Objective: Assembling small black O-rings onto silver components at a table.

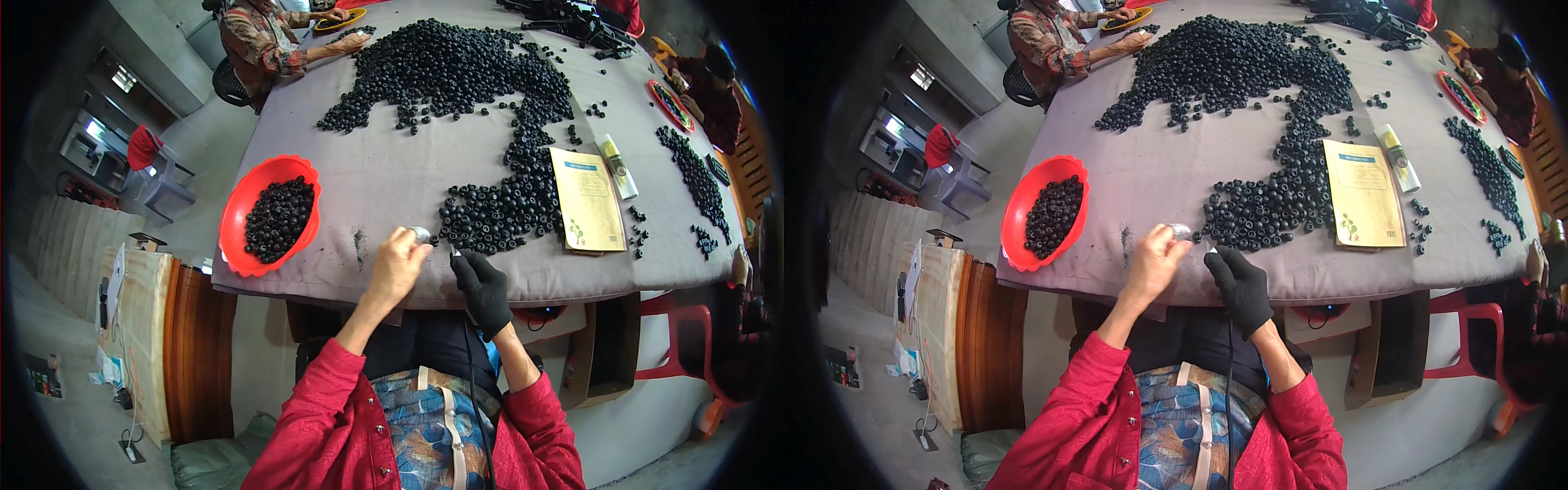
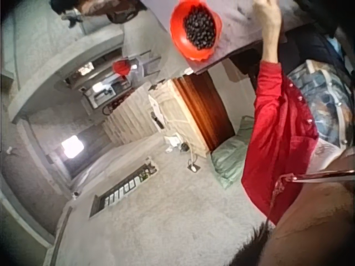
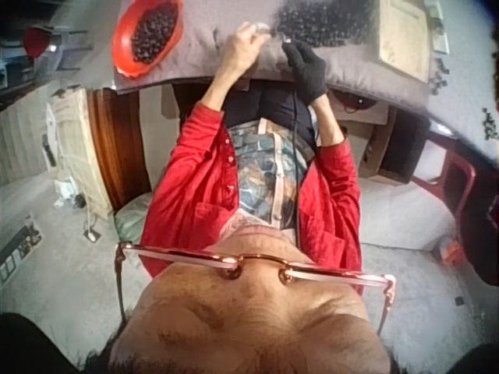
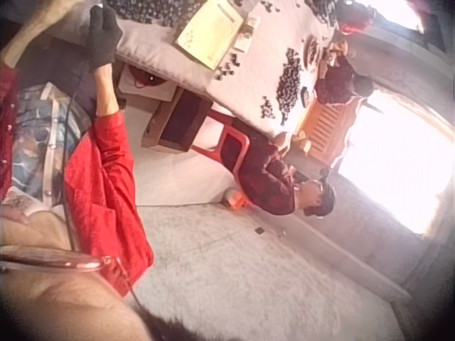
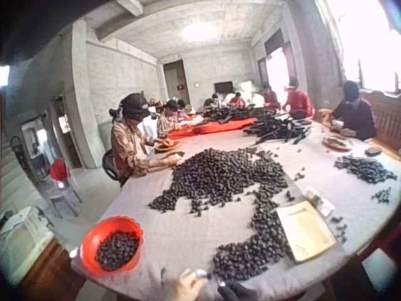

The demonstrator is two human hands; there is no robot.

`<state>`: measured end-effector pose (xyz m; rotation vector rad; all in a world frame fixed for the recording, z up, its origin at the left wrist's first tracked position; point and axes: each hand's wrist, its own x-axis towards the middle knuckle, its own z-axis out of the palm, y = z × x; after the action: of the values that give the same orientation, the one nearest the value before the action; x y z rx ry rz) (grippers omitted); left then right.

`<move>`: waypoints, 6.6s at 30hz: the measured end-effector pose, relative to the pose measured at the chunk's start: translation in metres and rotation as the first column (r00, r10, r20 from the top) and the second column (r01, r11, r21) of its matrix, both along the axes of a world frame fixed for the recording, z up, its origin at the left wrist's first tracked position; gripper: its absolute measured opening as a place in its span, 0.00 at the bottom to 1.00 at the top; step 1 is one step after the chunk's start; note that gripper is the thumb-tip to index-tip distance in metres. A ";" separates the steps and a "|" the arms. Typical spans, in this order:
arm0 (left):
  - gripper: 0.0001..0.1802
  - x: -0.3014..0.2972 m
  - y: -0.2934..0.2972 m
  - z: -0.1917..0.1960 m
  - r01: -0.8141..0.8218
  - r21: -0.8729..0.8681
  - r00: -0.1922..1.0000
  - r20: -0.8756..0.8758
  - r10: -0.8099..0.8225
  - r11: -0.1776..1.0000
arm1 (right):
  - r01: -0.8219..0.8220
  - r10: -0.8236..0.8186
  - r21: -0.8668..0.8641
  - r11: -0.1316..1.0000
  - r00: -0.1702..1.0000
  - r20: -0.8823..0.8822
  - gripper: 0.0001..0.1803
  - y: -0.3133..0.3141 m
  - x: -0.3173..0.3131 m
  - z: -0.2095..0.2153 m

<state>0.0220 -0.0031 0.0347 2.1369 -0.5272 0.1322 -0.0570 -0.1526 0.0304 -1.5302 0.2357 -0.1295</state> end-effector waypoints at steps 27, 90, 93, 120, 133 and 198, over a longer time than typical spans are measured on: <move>0.09 -0.025 -0.019 -0.024 -0.085 -0.787 0.627 -0.519 -0.582 0.611 | 0.158 -0.145 -0.149 0.976 0.985 0.092 0.18 -0.001 0.003 -0.003; 0.07 -0.014 -0.011 -0.029 -0.163 -0.871 0.565 -0.467 -0.680 0.463 | -0.079 0.097 -0.257 0.963 0.994 0.058 0.16 0.000 -0.001 0.003; 0.07 -0.016 -0.012 -0.030 -0.151 -0.869 0.579 -0.464 -0.670 0.472 | -0.059 0.091 -0.351 0.935 0.993 0.074 0.16 -0.001 -0.001 -0.002; 0.06 -0.017 -0.013 -0.035 -0.118 -0.851 0.654 -0.454 -0.605 0.512 | -0.014 0.052 -0.418 0.909 0.995 0.080 0.17 0.001 0.001 -0.002; 0.06 -0.017 -0.013 -0.032 -0.099 -0.830 0.650 -0.472 -0.596 0.549 | 0.005 0.017 -0.407 0.913 0.999 0.051 0.16 0.003 0.001 -0.001; 0.07 -0.016 -0.009 -0.032 -0.182 -0.864 0.562 -0.484 -0.671 0.470 | -0.086 0.119 -0.328 0.941 0.990 0.080 0.15 -0.005 0.001 -0.002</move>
<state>0.0061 -0.0120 0.0031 0.8522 -0.1618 -0.6512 -0.0560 -0.1577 0.0284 -1.8550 0.0549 -0.1672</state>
